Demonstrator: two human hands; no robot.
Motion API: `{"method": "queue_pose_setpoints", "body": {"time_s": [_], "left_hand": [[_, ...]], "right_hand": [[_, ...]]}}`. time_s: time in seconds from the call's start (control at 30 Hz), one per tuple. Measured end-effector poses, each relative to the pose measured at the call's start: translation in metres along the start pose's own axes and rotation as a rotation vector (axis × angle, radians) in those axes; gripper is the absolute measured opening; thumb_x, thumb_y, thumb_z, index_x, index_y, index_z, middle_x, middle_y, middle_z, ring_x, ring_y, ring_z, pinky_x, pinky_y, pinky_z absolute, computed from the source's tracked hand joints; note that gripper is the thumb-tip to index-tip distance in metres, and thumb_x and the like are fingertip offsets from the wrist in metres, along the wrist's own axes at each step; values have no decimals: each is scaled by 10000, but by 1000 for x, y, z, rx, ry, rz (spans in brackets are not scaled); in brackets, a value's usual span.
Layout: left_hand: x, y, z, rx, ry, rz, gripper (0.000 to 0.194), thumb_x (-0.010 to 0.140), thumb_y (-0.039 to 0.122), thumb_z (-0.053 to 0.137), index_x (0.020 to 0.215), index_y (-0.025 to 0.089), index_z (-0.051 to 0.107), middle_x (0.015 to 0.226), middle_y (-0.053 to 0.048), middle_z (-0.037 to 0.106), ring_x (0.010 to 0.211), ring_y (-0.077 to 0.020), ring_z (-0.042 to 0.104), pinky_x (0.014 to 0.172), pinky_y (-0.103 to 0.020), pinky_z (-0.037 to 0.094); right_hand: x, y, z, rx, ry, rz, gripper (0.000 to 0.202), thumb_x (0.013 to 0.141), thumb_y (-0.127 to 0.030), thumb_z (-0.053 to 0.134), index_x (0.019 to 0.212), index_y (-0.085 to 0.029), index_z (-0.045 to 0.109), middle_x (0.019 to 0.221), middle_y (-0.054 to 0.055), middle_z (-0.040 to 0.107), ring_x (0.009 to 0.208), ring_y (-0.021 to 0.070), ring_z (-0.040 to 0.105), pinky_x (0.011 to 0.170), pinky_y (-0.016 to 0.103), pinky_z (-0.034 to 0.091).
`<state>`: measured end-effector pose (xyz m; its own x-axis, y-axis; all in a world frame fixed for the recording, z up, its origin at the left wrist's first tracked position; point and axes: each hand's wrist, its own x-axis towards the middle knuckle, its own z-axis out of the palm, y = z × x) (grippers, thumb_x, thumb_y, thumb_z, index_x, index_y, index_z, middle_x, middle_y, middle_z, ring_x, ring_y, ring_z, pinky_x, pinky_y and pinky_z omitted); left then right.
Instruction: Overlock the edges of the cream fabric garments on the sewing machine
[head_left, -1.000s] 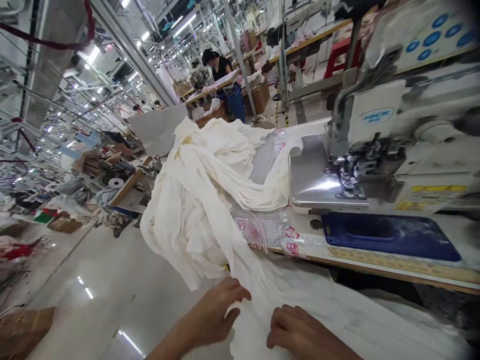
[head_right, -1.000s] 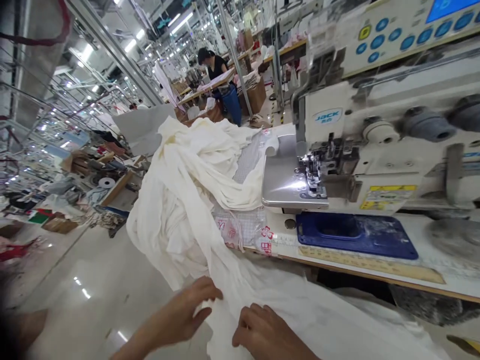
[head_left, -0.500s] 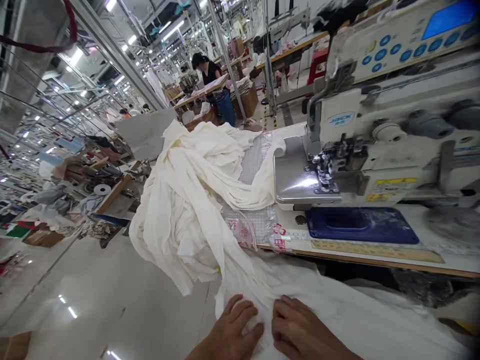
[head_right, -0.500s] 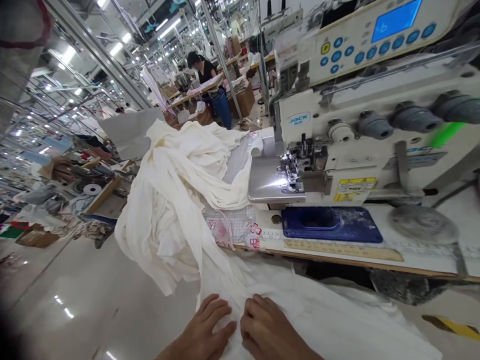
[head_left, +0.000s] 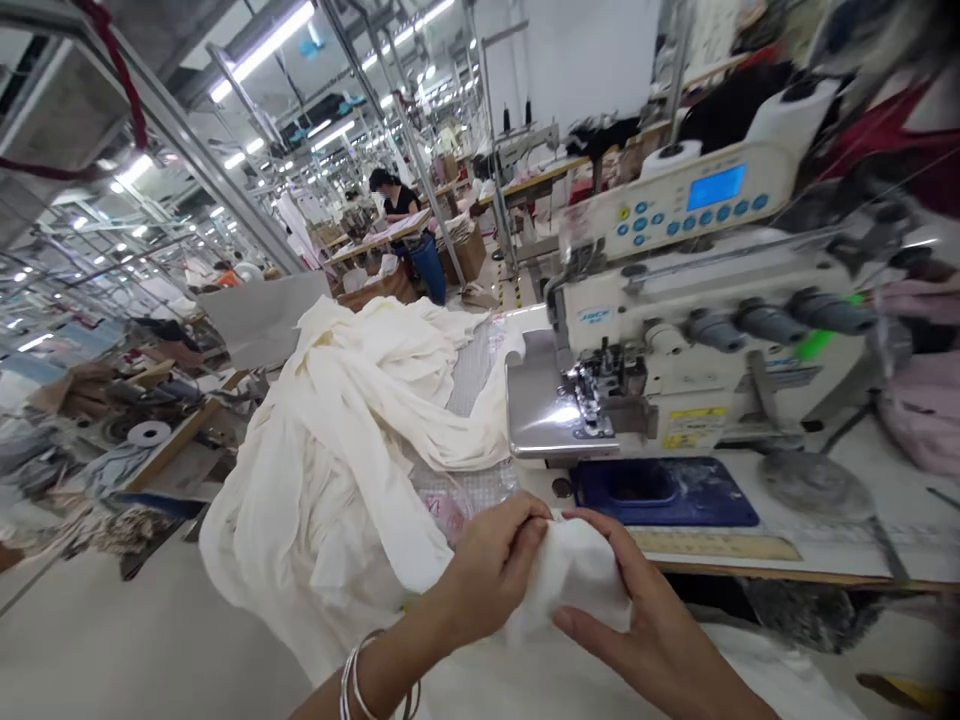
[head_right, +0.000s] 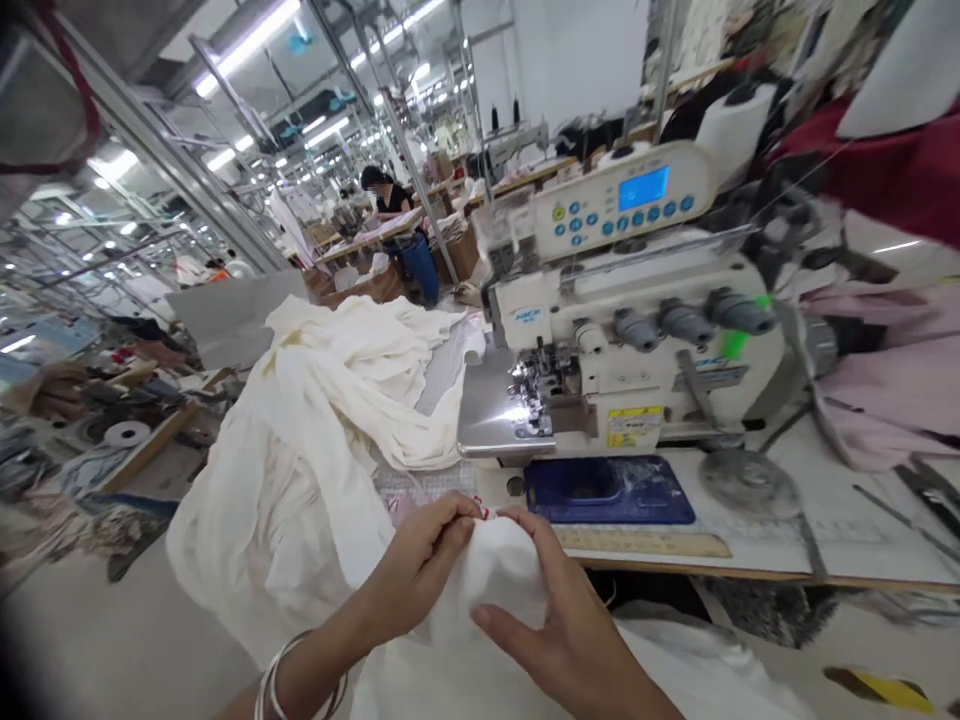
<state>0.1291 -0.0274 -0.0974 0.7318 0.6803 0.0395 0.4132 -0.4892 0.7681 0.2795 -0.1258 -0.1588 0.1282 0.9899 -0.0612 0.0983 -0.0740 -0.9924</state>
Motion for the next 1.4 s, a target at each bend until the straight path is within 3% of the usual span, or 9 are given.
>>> {"method": "queue_pose_setpoints", "body": {"time_s": [0.27, 0.43, 0.63, 0.73, 0.83, 0.93, 1.03, 1.2, 1.4], "left_hand": [[48, 24, -6, 124, -110, 145, 203, 979, 327, 406, 1055, 200, 545, 896, -27, 616, 795, -144, 570, 703, -242, 444], [15, -5, 37, 447, 526, 508, 257, 868, 353, 603, 1016, 149, 550, 1043, -117, 523, 971, -235, 516, 842, -359, 453], [-3, -20, 106, 127, 699, -10, 385, 890, 541, 510, 993, 178, 588, 952, -94, 546, 918, -245, 521, 790, -383, 475], [2, -9, 96, -106, 651, -109, 309, 934, 444, 483, 866, 176, 621, 943, -82, 563, 930, -215, 547, 821, -333, 473], [13, 14, 51, -276, 499, -98, 328, 961, 407, 440, 800, 169, 599, 852, -50, 571, 803, -160, 550, 719, -251, 457], [34, 42, -2, -275, 84, -27, 272, 961, 379, 452, 899, 178, 626, 729, -5, 570, 641, -111, 490, 585, -205, 380], [60, 61, -30, -62, -225, 92, 190, 949, 274, 473, 923, 191, 642, 724, 12, 597, 606, -90, 470, 581, -207, 333], [84, 49, -25, 106, -194, 44, 86, 949, 257, 456, 985, 208, 517, 554, 89, 434, 506, -90, 364, 560, -226, 276], [96, 28, -17, 172, -170, 49, 189, 903, 296, 541, 1056, 214, 468, 588, 92, 467, 542, -108, 411, 585, -230, 287]], "right_hand": [[24, -21, -33, 287, 361, -50, 185, 800, -417, 688, 782, -234, 666, 744, -20, 622, 679, 146, 544, 572, 200, 434], [24, -36, -40, 335, 486, 5, 207, 757, -448, 716, 762, -251, 652, 710, -43, 607, 630, 120, 517, 520, 169, 403], [20, -43, -37, 301, 475, -42, 145, 736, -399, 728, 743, -262, 682, 730, -29, 626, 633, 135, 527, 555, 204, 424], [16, -42, -39, 259, 434, -53, 153, 739, -406, 728, 733, -260, 686, 751, -14, 631, 652, 151, 532, 540, 218, 410], [14, -39, -39, 257, 295, -26, 217, 753, -437, 727, 695, -237, 669, 707, -8, 575, 657, 159, 515, 551, 227, 419], [16, -38, -35, 522, 115, 67, 337, 684, -539, 770, 822, -237, 715, 752, 1, 598, 702, 171, 546, 610, 244, 469], [26, -38, -30, 810, 147, 173, 479, 617, -605, 801, 926, -246, 736, 784, 8, 663, 743, 172, 592, 648, 241, 488], [49, -36, -37, 836, 210, 89, 267, 725, -461, 797, 830, -222, 738, 697, -12, 667, 622, 101, 557, 562, 157, 453], [65, -24, -52, 701, 222, 16, 265, 739, -398, 804, 959, -277, 720, 900, 5, 740, 820, 142, 649, 704, 182, 518]]}}
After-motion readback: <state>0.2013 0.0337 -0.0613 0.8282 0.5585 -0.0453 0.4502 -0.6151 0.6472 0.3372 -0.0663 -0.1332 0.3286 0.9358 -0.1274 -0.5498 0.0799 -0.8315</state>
